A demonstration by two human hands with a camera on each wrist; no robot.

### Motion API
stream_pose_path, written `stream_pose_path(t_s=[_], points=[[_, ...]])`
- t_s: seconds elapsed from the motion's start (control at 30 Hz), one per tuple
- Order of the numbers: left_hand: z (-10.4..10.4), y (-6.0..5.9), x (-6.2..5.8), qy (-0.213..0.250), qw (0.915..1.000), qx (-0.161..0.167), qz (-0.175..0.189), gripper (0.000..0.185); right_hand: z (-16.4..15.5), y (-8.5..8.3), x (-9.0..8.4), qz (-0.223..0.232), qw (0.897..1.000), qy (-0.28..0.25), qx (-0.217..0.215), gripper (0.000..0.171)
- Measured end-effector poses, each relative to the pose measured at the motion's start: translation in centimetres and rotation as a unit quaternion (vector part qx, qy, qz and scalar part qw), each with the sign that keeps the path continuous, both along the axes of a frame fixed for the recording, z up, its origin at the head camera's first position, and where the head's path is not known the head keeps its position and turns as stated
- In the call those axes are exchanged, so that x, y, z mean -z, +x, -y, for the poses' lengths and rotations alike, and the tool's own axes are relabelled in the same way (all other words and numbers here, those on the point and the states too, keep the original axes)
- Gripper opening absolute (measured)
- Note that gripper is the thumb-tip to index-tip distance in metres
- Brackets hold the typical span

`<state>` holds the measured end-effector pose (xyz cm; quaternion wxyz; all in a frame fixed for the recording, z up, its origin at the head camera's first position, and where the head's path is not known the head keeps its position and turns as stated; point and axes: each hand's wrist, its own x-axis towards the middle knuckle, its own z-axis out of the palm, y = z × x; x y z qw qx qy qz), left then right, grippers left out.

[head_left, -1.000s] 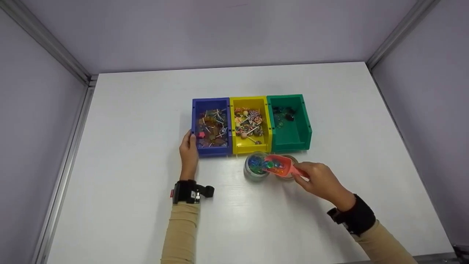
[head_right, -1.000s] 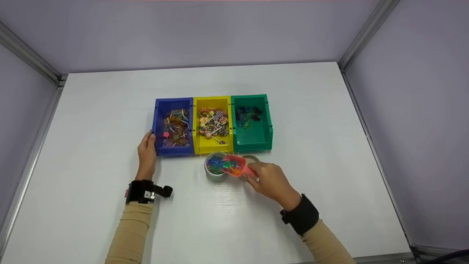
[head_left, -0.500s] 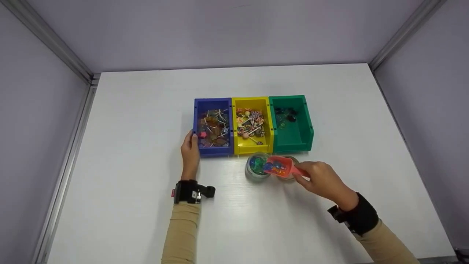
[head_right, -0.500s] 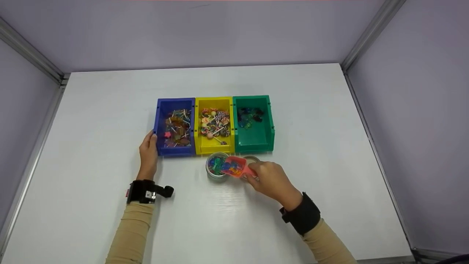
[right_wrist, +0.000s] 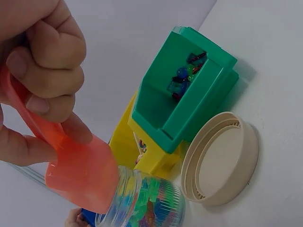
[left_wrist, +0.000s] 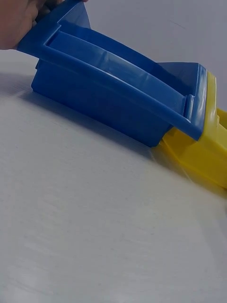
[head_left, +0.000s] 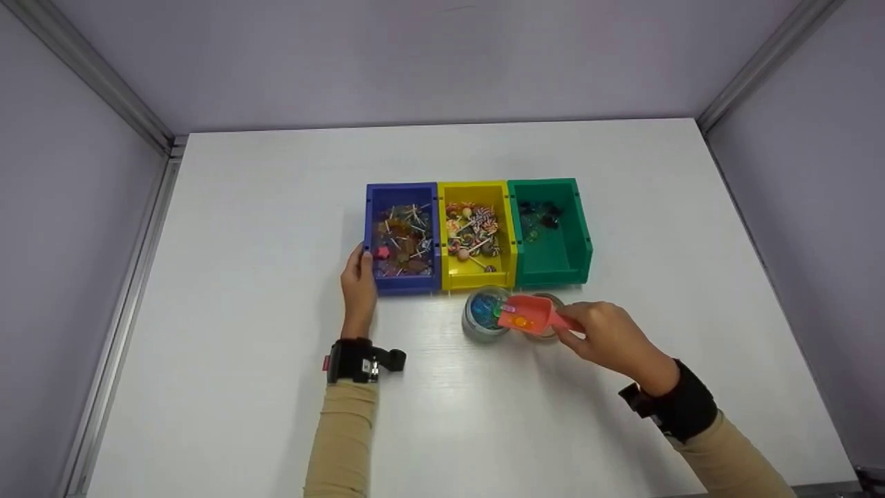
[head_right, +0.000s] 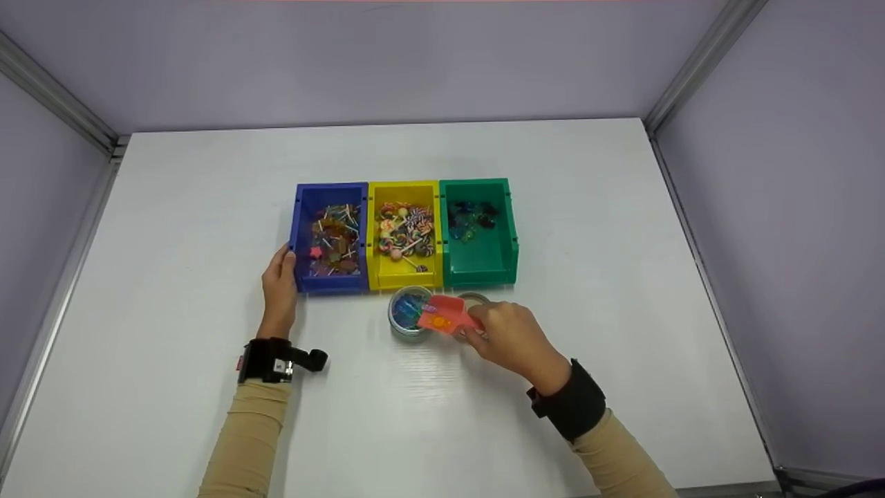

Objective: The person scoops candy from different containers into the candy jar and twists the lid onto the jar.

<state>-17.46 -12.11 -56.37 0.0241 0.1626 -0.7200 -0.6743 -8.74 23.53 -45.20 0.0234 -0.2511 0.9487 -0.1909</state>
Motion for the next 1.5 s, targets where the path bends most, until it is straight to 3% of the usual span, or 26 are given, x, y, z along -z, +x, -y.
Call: stream_pose_path(t_s=[0.27, 0.8, 1.5], points=[[-0.1, -0.1, -0.3, 0.003, 1.0, -0.003, -0.001, 0.047, 0.2, 0.0, -0.8, -0.004, 1.0, 0.005, -0.015, 0.013], [0.0, -0.6, -0.2, -0.004, 0.9999, 0.008, 0.011, 0.048, 1.7, -1.1, -3.0, 0.015, 0.998, 0.066, -0.015, 0.018], [-0.2, -0.1, -0.2, -0.002, 1.0, -0.007, -0.003, 0.047, 1.4, -0.1, -2.6, 0.026, 0.998, 0.055, -0.006, 0.02]])
